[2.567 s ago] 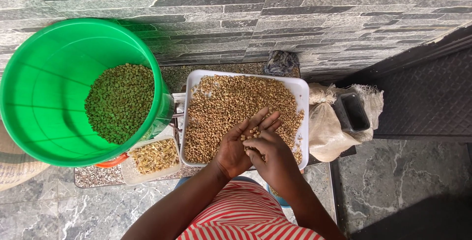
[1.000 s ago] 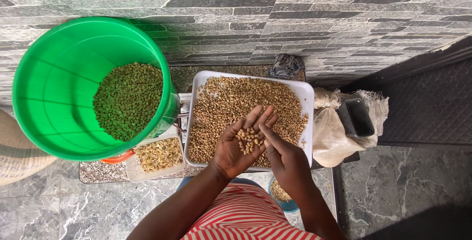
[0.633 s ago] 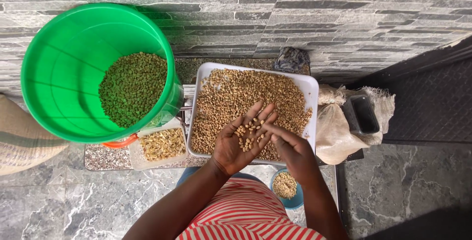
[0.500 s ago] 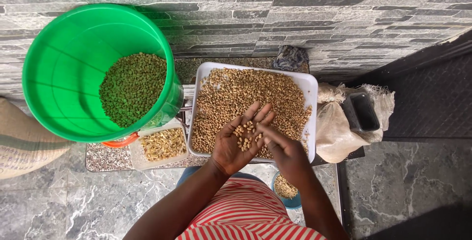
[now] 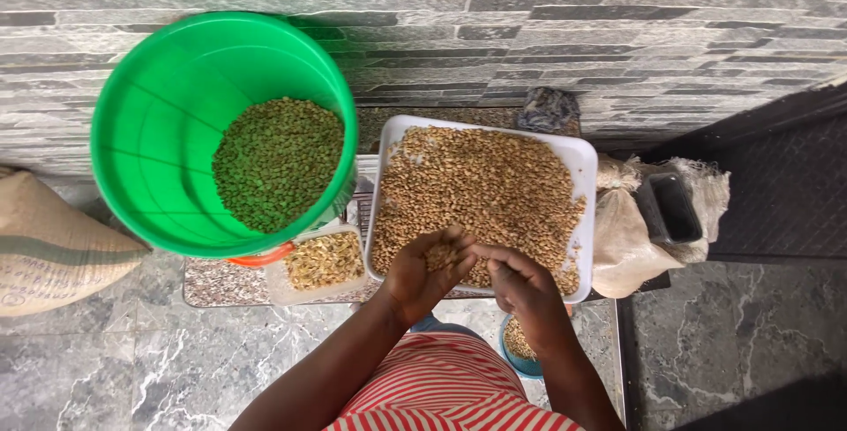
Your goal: The person sorts small green and beige legumes by hand, picking individual pieces from a white tray and transferring them into a green bucket. The hands repeatedly scoop, inspect, and place the legumes, maintaining a steady sorting rhythm throughout the clip.
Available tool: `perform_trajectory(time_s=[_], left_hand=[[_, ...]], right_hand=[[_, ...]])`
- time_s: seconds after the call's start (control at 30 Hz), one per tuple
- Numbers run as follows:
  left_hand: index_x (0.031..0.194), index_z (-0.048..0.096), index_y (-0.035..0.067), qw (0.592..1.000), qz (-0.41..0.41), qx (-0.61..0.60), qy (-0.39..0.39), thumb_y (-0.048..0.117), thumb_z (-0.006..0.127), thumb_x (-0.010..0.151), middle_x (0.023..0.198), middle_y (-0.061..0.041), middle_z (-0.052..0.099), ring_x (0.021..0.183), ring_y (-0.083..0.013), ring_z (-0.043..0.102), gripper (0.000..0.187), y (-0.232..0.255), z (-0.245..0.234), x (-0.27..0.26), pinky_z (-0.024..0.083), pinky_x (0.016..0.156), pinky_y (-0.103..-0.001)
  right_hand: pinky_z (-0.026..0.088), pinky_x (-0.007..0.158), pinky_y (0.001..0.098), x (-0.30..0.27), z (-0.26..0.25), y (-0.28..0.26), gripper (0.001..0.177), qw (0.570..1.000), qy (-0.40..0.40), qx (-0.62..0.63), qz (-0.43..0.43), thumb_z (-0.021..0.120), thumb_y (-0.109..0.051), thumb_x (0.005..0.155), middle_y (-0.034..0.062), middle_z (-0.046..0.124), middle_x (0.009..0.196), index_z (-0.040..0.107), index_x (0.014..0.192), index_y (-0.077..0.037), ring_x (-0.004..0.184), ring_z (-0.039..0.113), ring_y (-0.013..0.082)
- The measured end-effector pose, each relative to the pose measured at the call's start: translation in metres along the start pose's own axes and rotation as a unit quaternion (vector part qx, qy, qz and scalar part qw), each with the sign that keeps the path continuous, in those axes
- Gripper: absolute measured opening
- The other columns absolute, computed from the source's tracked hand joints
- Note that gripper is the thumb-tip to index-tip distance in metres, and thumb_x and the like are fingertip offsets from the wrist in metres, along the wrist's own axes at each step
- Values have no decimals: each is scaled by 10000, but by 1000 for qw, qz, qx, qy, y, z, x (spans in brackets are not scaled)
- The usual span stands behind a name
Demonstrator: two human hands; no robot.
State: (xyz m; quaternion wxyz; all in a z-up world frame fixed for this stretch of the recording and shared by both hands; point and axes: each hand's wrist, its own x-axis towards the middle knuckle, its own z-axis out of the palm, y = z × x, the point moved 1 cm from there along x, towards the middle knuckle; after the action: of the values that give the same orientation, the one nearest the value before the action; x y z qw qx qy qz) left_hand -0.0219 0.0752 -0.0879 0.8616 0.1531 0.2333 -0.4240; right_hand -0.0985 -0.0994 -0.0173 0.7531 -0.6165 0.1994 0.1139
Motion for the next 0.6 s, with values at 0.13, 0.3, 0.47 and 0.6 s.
perform_trajectory(time_s=[0.13, 0.3, 0.47, 0.6], left_hand=[[1142, 575, -24, 996, 70, -55, -17, 119, 444, 1133, 1034, -136, 626, 970, -247, 629, 194, 19, -119, -13, 534, 936, -375], [1267, 508, -63, 969, 201, -78, 119, 110, 439, 1133, 1207, -154, 579, 1128, -260, 562, 229, 61, -206, -56, 475, 996, -382], [1408, 347, -117, 941, 199, -44, 269, 162, 495, 1082, 1443, -235, 408, 1336, -347, 417, 454, 83, -220, -72, 373, 1111, -445], [1514, 337, -106, 940, 192, -29, 280, 187, 440, 1036, 1601, -252, 380, 1490, -354, 389, 570, 90, -208, -79, 338, 1226, -449]], right_hand=[[285, 440, 243, 17, 23, 9, 279, 997, 9, 63, 33, 550, -141, 1026, -34, 374, 603, 687, 1198, 30, 482, 313, 61], [300, 429, 253, 30, 61, 35, 265, 988, -29, 95, 114, 564, -133, 978, -32, 394, 609, 680, 1166, 13, 464, 321, 74], [333, 488, 243, 43, 89, 56, 213, 956, -97, 216, 170, 580, -132, 1003, -38, 395, 648, 655, 1155, -4, 531, 362, 70], [332, 468, 248, 49, 91, 52, 216, 963, -105, 198, 152, 583, -154, 994, -39, 401, 634, 659, 1138, -12, 512, 359, 73]])
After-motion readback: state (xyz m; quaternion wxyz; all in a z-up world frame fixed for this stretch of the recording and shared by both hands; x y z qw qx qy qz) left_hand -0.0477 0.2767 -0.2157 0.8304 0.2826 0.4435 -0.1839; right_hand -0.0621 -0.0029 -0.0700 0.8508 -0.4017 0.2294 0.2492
